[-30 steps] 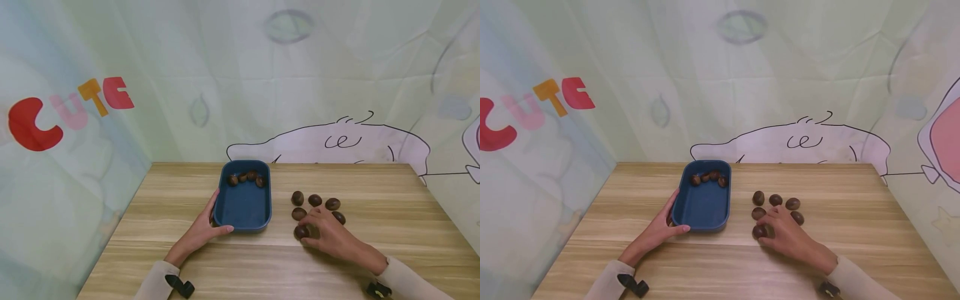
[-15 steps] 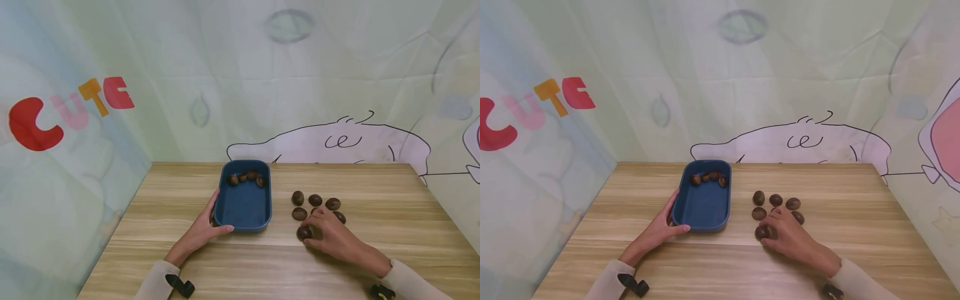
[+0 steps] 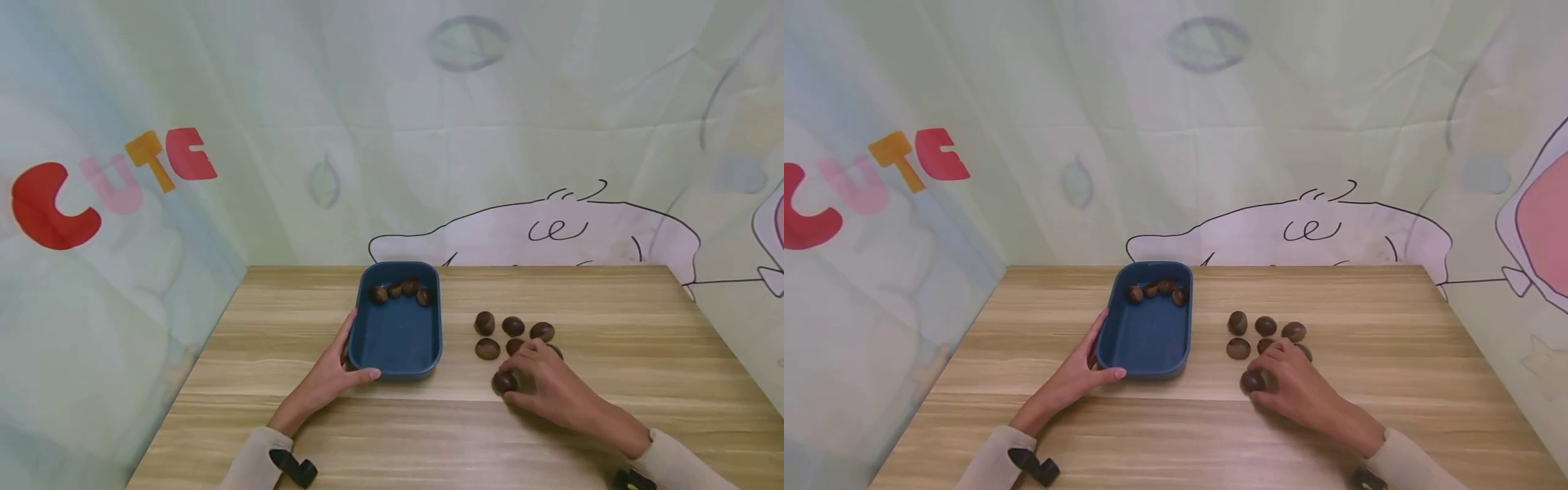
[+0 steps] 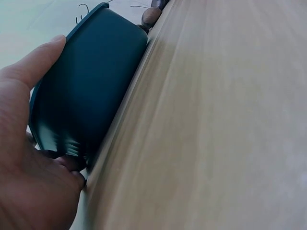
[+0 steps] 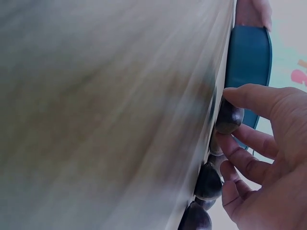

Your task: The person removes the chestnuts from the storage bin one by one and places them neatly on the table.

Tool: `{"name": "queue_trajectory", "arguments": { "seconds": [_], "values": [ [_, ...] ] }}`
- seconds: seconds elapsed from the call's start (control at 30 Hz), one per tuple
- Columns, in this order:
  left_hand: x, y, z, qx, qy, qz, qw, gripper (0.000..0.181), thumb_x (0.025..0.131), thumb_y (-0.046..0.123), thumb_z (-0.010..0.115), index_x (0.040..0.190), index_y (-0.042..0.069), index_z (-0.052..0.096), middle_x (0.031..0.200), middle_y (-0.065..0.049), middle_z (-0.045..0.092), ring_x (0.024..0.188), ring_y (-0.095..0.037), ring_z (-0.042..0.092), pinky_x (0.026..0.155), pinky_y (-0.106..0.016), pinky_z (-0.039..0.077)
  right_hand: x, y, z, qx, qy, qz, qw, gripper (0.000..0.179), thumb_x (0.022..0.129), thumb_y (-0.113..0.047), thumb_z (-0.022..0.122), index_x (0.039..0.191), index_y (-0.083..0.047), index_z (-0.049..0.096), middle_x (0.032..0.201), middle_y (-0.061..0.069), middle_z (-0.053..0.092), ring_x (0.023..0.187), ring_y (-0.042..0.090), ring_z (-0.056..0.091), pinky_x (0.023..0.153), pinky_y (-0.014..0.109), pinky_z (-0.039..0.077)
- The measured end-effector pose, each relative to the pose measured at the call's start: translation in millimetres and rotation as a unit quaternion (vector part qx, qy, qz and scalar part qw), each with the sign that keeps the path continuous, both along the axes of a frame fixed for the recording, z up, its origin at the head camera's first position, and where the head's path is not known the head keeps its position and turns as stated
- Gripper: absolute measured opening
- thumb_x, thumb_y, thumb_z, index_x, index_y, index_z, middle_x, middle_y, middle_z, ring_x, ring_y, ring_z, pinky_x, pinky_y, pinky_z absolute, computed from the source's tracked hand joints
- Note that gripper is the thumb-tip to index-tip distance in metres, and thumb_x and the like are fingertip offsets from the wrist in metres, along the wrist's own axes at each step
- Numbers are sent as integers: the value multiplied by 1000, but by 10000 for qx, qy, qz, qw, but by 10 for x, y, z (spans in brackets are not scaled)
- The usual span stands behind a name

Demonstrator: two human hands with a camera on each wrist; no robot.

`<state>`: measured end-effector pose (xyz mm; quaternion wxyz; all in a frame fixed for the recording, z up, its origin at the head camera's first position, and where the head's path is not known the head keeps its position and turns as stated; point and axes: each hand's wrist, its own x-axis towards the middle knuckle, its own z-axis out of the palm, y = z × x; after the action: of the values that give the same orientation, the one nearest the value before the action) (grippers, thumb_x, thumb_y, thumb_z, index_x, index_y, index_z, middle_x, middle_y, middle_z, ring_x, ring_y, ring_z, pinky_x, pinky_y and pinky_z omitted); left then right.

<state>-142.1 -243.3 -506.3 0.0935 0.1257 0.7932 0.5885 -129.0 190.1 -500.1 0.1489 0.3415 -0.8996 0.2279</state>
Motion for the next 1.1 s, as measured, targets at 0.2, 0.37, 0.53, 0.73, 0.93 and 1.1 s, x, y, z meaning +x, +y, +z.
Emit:
{"name": "queue_trajectory", "arguments": {
  "seconds": [0.2, 0.37, 0.53, 0.73, 0.93, 1.1],
  "values": [
    [-3, 1, -12, 45, 3, 0, 10000, 123, 92, 32, 92, 179, 33, 4, 185, -10, 10, 167, -35, 24, 129, -59, 26, -22, 0, -2, 116, -86, -119, 9998, 38, 74, -22, 102, 106, -22, 82, 106, -13, 74, 102, 12, 52, 89, 43, 48],
    [-8, 4, -19, 38, 33, -17, 10000, 122, 93, 30, 91, 179, 33, 4, 185, -9, 10, 167, -35, 24, 129, -59, 26, -40, -4, -24, 198, -51, -166, 9997, 39, 72, -20, 102, 106, -19, 82, 106, -10, 75, 103, 14, 53, 88, 45, 49],
    [-8, -2, -14, 9, 46, -15, 10000, 122, 92, 32, 91, 179, 34, 4, 185, -8, 10, 167, -34, 23, 130, -60, 24, -51, -7, -25, 201, 70, -165, 9996, 40, 70, -18, 103, 105, -18, 83, 106, -8, 75, 103, 15, 55, 88, 48, 51],
    [-6, -7, -3, -25, 36, 3, 10000, 122, 93, 31, 91, 178, 34, 5, 185, -8, 10, 167, -35, 23, 130, -60, 24, -104, -19, 39, 135, 140, -82, 9998, 37, 73, -17, 102, 104, -18, 82, 105, -8, 76, 102, 16, 56, 88, 45, 50],
    [-6, -1, 1, -31, 20, 7, 10000, 121, 93, 30, 91, 179, 34, 5, 185, -8, 11, 167, -35, 24, 130, -61, 25, -209, 0, 196, -222, 55, -64, 9997, 34, 78, -12, 100, 107, -13, 82, 106, -5, 78, 104, 20, 58, 87, 47, 51],
    [-5, 2, 3, -79, -26, 46, 10000, 121, 93, 31, 91, 178, 34, 5, 185, -7, 11, 167, -35, 23, 131, -61, 23, -385, 67, 348, -533, -361, -164, 9978, 30, 83, -6, 97, 109, -8, 83, 105, 1, 77, 104, 21, 57, 85, 41, 50]
  ]
}}
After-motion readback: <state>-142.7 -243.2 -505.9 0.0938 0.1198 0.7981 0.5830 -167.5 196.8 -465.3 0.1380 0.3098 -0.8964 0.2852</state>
